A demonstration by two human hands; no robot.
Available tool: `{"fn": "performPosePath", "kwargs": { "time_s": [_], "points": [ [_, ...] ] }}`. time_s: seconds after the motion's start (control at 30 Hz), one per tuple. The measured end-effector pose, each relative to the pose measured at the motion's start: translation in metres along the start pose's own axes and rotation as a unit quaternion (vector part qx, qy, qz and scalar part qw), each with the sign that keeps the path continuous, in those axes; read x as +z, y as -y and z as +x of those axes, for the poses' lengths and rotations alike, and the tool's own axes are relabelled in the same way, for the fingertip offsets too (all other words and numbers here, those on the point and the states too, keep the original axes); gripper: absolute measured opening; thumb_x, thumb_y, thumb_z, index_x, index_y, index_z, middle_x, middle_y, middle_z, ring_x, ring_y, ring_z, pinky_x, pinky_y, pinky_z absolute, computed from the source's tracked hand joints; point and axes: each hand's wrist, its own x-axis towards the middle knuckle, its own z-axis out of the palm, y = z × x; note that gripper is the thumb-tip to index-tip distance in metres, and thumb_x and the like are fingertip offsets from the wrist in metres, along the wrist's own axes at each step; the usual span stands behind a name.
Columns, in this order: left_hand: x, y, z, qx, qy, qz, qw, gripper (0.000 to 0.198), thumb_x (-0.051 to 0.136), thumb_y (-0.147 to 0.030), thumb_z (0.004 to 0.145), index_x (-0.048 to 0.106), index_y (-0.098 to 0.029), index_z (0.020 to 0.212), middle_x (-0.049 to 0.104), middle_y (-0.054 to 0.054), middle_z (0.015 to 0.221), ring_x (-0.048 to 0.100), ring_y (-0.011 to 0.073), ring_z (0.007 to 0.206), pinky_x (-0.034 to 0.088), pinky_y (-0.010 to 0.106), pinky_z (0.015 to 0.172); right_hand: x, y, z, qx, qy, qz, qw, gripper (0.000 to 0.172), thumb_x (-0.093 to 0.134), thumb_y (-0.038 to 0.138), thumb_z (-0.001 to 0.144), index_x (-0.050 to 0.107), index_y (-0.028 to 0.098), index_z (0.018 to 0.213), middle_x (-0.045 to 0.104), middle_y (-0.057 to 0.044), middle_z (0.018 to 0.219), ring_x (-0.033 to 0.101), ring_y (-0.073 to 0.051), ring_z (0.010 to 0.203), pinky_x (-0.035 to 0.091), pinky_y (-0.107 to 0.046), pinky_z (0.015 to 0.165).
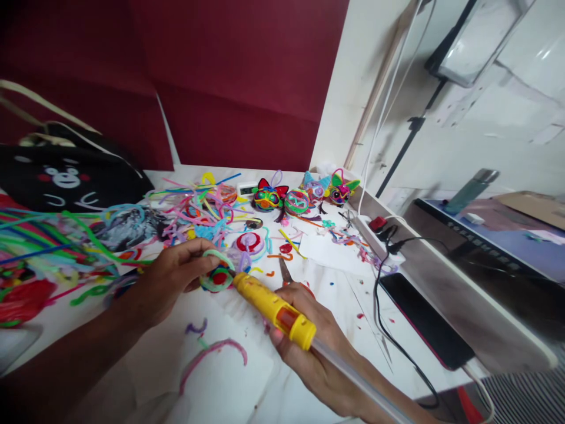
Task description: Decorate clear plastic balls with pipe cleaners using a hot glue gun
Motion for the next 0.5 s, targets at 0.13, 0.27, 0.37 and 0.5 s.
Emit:
{"fn": "performPosePath", "kwargs": {
  "time_s": [0.13,0.27,0.37,0.5],
  "points": [
    [-0.0004,0.0013,-0.0006,0.006,0.009,0.0,1.0,0.02,0.064,-0.035,0.069,0.055,-0.017,0.067,0.043,-0.007,0.054,0.031,0.0057,0.046,0.022,0.019,0.043,0.0018,-0.0025,0.0009,0.003,-0.006,0.001,1.0,0.009,0.046,0.026,0.094,0.053,0.022,0.097,0.056,-0.003,0.097,0.057,-0.017,0.089,0.047,-0.029,0.078],
    [-0.0008,0.0013,-0.0014,0.005,0.012,0.001,1.0,0.02,0.063,-0.035,0.069,0.055,-0.016,0.067,0.039,-0.009,0.051,0.025,0.0042,0.043,0.018,0.019,0.041,0.0019,-0.0015,0.0025,0.003,-0.002,-0.011,1.0,0.008,0.046,0.024,0.093,0.053,0.022,0.097,0.056,-0.003,0.096,0.057,-0.017,0.088,0.048,-0.028,0.078],
    [-0.0007,0.0017,-0.0016,0.006,0.01,0.002,1.0,0.02,0.062,-0.034,0.07,0.055,-0.016,0.067,0.038,-0.009,0.051,0.026,0.0042,0.042,0.018,0.019,0.04,0.0017,0.0002,0.0035,0.001,-0.004,-0.015,1.0,0.008,0.046,0.024,0.093,0.053,0.022,0.096,0.056,-0.003,0.096,0.057,-0.017,0.088,0.048,-0.028,0.078],
    [0.0001,0.002,-0.0015,0.006,0.008,0.002,1.0,0.019,0.062,-0.034,0.069,0.055,-0.017,0.067,0.039,-0.009,0.051,0.026,0.0042,0.042,0.018,0.019,0.04,0.0023,0.0004,0.0038,0.01,-0.006,-0.016,1.0,0.009,0.046,0.026,0.094,0.053,0.022,0.097,0.056,-0.003,0.097,0.057,-0.016,0.088,0.048,-0.028,0.078]
  ]
}}
